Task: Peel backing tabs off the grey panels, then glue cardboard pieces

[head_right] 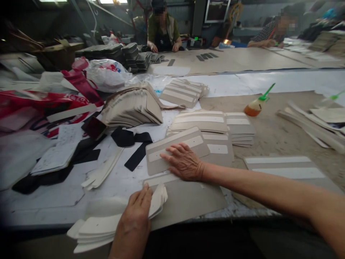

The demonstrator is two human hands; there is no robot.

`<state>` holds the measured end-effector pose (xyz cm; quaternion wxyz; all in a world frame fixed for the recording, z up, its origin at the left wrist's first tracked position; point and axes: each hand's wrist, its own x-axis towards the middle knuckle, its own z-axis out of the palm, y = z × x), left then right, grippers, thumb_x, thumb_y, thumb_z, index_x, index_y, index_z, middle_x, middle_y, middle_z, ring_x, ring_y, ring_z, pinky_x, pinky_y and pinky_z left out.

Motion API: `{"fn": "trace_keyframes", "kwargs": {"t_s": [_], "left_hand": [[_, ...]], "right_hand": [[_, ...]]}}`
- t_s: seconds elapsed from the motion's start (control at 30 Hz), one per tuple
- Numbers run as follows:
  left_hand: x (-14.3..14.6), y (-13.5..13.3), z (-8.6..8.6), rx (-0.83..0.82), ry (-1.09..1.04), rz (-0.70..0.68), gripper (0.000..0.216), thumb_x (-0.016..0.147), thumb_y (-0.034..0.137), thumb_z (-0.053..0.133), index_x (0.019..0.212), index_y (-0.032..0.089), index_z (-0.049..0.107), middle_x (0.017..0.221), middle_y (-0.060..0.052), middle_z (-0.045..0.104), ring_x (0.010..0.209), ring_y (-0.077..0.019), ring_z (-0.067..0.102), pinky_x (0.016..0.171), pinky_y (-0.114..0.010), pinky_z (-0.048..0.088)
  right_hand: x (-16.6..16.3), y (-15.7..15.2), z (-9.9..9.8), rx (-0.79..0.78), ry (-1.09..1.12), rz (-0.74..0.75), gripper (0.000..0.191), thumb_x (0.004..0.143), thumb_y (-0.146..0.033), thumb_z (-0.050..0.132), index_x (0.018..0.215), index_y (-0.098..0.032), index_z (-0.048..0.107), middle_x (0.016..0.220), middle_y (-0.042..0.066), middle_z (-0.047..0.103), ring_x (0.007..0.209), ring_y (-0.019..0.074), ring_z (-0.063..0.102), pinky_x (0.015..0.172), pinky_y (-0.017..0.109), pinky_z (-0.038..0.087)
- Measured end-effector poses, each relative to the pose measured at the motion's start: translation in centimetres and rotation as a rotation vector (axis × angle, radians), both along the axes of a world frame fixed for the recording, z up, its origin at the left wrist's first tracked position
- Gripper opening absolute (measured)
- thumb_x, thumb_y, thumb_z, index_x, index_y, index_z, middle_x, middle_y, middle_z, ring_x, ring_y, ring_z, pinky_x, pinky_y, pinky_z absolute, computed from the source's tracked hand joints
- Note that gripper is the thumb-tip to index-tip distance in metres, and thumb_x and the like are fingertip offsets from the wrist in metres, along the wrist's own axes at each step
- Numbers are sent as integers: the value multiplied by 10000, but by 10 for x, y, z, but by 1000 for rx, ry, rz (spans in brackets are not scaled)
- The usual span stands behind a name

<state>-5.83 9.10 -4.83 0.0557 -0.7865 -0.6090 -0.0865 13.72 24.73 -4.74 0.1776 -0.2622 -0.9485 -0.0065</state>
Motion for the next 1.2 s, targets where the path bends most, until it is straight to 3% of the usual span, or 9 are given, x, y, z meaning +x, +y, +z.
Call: {"fn": "trace_keyframes", "kwargs": {"t_s": [0.2, 0.33, 0.47, 0.53, 0.63, 0.77, 1.0, 1.1, 1.2], "left_hand": [[-1, 0, 2, -61, -68, -11, 611, 627, -114, 383, 1208, 13, 522, 1262, -180, 572, 1083, -239, 539, 940, -340, 483], [-9, 9, 17, -179, -346, 7, 554, 661, -63, 367, 1157, 69, 576, 1138, -131, 645, 1017, -229, 565, 916, -377, 485], [-23, 11, 55, -377, -842, 367, 204, 821, 238, 506, 927, 168, 666, 833, -66, 693, 820, -219, 626, 790, -350, 495], [-29, 3, 75, -408, -1110, 531, 249, 810, 403, 568, 874, 179, 657, 771, -37, 685, 766, -192, 621, 759, -307, 475], [-29, -16, 95, -446, -1456, 554, 271, 787, 435, 613, 756, 166, 623, 609, 15, 601, 612, -118, 539, 643, -229, 423], [-18, -39, 96, -580, -1779, 498, 253, 769, 385, 655, 684, 162, 570, 486, 56, 471, 505, -74, 423, 548, -202, 345], [1, -72, 85, -711, -1752, 382, 243, 752, 367, 667, 707, 146, 577, 477, 42, 480, 472, -70, 415, 508, -208, 316], [4, -85, 87, -874, -1686, 319, 237, 728, 354, 682, 725, 130, 607, 469, 28, 499, 450, -74, 435, 488, -210, 315], [8, -98, 86, -995, -1674, 291, 236, 697, 320, 705, 797, 119, 632, 490, 14, 536, 454, -85, 466, 492, -215, 334]], "right_hand": [[-44, -13, 6, -112, 8, -10, 531, 891, -431, 459, 1367, -198, 419, 1339, 143, 440, 1240, 299, 322, 1034, 478, 226], [-58, -15, 3, -227, -134, 49, 541, 902, -445, 443, 1401, -245, 381, 1409, 116, 401, 1291, 295, 285, 1065, 483, 182], [-57, -16, 14, -293, -117, -17, 509, 893, -358, 485, 1368, -182, 431, 1375, 169, 428, 1275, 302, 323, 1049, 496, 224], [-58, -24, 27, -348, -46, -58, 457, 877, -268, 500, 1318, -149, 477, 1321, 182, 476, 1221, 295, 395, 1019, 487, 277], [-61, -47, 51, -603, 171, -81, 336, 883, -228, 465, 1190, -125, 554, 1123, 142, 608, 1021, 233, 540, 904, 387, 401], [-65, -88, 80, -1080, 357, -28, 270, 906, -362, 445, 943, -156, 615, 814, 29, 619, 727, 144, 539, 664, 259, 425], [-74, -118, 99, -1496, 487, 89, 448, 842, -590, 482, 772, -154, 556, 732, -13, 508, 686, 112, 474, 654, 238, 400], [-69, -123, 105, -1731, 393, 191, 456, 803, -592, 547, 764, -139, 573, 695, -18, 517, 643, 98, 471, 650, 239, 397], [-59, -132, 112, -1795, 287, 211, 431, 747, -552, 642, 727, -124, 594, 624, -28, 524, 580, 80, 454, 608, 226, 381]]}}
